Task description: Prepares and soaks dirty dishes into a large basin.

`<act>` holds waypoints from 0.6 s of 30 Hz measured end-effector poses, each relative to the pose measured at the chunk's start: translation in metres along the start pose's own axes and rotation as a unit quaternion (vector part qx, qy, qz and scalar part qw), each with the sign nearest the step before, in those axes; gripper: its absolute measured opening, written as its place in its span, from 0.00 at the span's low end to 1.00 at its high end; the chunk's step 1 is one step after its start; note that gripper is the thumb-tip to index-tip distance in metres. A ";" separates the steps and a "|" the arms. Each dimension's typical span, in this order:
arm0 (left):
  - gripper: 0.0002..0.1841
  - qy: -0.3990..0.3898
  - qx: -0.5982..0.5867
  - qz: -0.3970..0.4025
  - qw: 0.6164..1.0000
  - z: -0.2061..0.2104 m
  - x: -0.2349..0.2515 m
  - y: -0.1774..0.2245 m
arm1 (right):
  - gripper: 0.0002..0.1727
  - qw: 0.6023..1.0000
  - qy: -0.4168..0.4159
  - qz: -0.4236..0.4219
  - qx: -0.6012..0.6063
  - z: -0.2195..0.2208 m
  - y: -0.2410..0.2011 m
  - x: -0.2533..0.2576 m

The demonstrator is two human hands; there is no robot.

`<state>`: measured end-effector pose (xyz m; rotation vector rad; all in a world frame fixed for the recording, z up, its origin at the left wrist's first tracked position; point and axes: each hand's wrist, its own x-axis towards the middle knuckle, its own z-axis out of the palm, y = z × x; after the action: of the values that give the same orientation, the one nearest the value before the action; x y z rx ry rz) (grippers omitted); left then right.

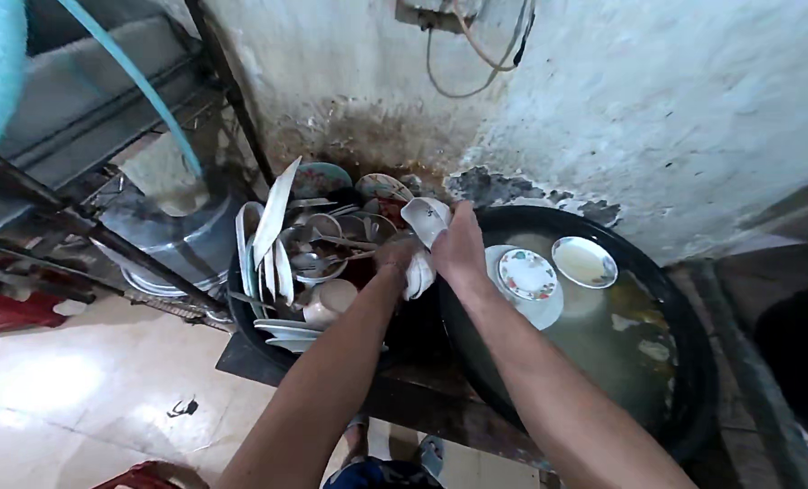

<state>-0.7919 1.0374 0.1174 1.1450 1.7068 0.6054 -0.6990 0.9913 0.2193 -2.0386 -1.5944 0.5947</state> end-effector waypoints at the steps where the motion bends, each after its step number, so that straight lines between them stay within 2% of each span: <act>1: 0.30 0.023 -0.090 -0.050 0.994 0.004 0.005 -0.005 | 0.30 1.000 0.015 -0.015 -0.021 -0.001 0.003 -0.002; 3: 0.32 0.020 -0.102 -0.080 0.991 0.003 0.009 -0.011 | 0.31 0.998 0.049 -0.018 -0.026 -0.004 0.027 -0.009; 6: 0.26 0.006 -0.003 -0.037 0.999 0.002 0.017 -0.018 | 0.30 0.994 0.089 0.044 -0.046 -0.001 0.098 -0.017; 9: 0.29 0.038 -0.058 -0.056 0.996 -0.001 0.006 -0.008 | 0.26 0.983 0.118 0.135 -0.046 0.009 0.172 -0.033; 12: 0.32 0.054 -0.142 -0.085 0.985 0.000 -0.007 0.001 | 0.29 0.964 0.124 0.233 -0.014 0.020 0.203 -0.052; 15: 0.30 0.007 -0.222 -0.115 0.968 0.012 -0.008 -0.007 | 0.28 0.924 0.094 0.347 0.132 0.032 0.202 -0.051; 18: 0.27 -0.015 -0.249 -0.142 0.958 0.020 -0.010 -0.017 | 0.24 0.861 0.054 0.336 0.378 0.040 0.191 -0.046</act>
<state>-0.7796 1.0188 0.0995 0.5389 1.5334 0.7747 -0.5876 0.9115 0.0725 -1.8776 -0.3878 1.1094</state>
